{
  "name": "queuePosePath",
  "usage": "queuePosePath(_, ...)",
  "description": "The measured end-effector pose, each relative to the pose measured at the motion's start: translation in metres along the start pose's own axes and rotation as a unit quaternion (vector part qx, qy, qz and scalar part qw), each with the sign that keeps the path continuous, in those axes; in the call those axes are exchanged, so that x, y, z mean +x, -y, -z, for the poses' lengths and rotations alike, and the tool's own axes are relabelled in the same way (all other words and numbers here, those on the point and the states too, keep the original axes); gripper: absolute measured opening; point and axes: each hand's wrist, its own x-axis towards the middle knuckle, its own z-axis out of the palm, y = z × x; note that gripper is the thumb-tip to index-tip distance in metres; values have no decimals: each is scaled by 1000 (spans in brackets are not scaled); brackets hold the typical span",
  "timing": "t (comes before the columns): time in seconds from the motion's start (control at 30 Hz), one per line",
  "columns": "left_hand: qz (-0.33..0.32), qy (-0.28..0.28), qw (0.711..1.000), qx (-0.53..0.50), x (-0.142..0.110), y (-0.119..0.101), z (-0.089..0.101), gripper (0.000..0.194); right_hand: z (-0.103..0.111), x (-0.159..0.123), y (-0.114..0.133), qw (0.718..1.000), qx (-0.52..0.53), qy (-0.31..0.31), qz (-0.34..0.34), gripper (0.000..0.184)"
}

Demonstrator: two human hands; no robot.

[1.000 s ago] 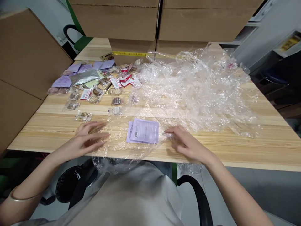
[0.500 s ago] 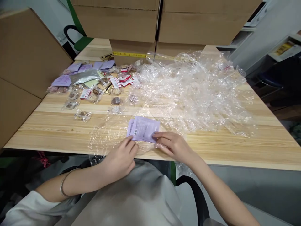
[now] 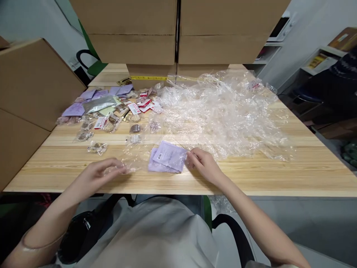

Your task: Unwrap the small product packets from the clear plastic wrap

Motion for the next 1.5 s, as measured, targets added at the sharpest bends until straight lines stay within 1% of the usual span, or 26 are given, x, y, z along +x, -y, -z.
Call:
queuePosePath(0.1, 74, -93, 972, -200, 32, 16, -17, 33, -3, 9, 0, 999, -13, -21, -46, 46)
queuePosePath(0.17, 106, -116, 953, -259, 49, 28, -29, 36, -3, 14, -1, 996, -27, -14, -83, 44)
queuePosePath(0.2, 120, -117, 952, -257, 54, 33, -34, 35, -3, 17, -2, 994, -39, -6, -99, 43)
queuePosePath(0.27, 130, -112, 968, -184, 60, 40, -38, 32, -1, 21, -3, 989, -92, 3, -118, 41)
queuePosePath(0.33, 121, -101, 987, -34, 59, 42, -37, 27, 1, 23, -4, 973, -194, 1, -125, 38)
queuePosePath(0.37, 115, -91, 988, 55, 57, 41, -36, 25, 3, 23, -4, 959, -256, -1, -124, 36)
queuePosePath(0.43, 113, -70, 966, 221, 53, 38, -34, 23, 6, 21, -7, 926, -356, -1, -126, 35)
queuePosePath(0.5, 136, -52, 931, 336, 50, 36, -34, 26, 11, 16, -12, 907, -398, 1, -139, 37)
queuePosePath(0.57, 161, -48, 903, 396, 48, 37, -34, 33, 17, 9, -19, 901, -405, -17, -155, 40)
queuePosePath(0.63, 168, -87, 882, 432, 44, 38, -34, 37, 26, 2, -26, 892, -421, -62, -153, 44)
queuePosePath(0.7, 114, -187, 863, 455, 41, 39, -35, 37, 35, -4, -28, 872, -463, -122, -100, 43)
queuePosePath(0.77, -35, -273, 855, 439, 38, 34, -39, 41, 42, -8, -23, 841, -510, -181, -12, 36)
queuePosePath(0.8, -122, -283, 855, 418, 37, 29, -42, 45, 44, -10, -18, 824, -526, -207, 32, 33)
queuePosePath(0.83, -205, -264, 857, 392, 38, 22, -47, 49, 44, -10, -12, 812, -532, -228, 73, 32)
queuePosePath(0.87, -275, -224, 861, 366, 39, 15, -53, 50, 42, -11, -5, 811, -523, -236, 114, 32)
queuePosePath(0.9, -325, -173, 863, 346, 41, 7, -61, 47, 38, -10, 1, 822, -499, -227, 157, 35)
queuePosePath(0.97, -379, -87, 860, 331, 49, -6, -77, 40, 24, -5, 12, 873, -408, -152, 221, 42)
queuePosePath(1.0, -394, -55, 856, 331, 54, -10, -85, 41, 16, 0, 15, 901, -354, -100, 229, 45)
queuePosePath(1.07, -394, -18, 852, 345, 63, -12, -97, 45, 1, 13, 16, 944, -267, -12, 192, 57)
queuePosePath(1.1, -381, -6, 855, 352, 67, -10, -100, 47, -6, 21, 15, 957, -238, 14, 164, 63)
queuePosePath(1.13, -363, 5, 862, 355, 69, -8, -102, 49, -10, 29, 14, 965, -216, 35, 143, 66)
queuePosePath(1.2, -313, 28, 882, 350, 70, -2, -100, 54, -13, 41, 13, 971, -178, 78, 140, 62)
queuePosePath(1.27, -267, 60, 902, 335, 68, 3, -93, 62, -11, 42, 16, 966, -159, 113, 167, 60)
queuePosePath(1.33, -234, 95, 914, 318, 64, 7, -85, 68, -8, 32, 20, 954, -171, 137, 205, 72)
queuePosePath(1.43, -224, 138, 919, 293, 58, 16, -72, 76, -6, 5, 17, 929, -211, 163, 255, 89)
queuePosePath(1.5, -227, 155, 922, 274, 57, 22, -62, 76, -6, -12, 5, 924, -233, 153, 263, 82)
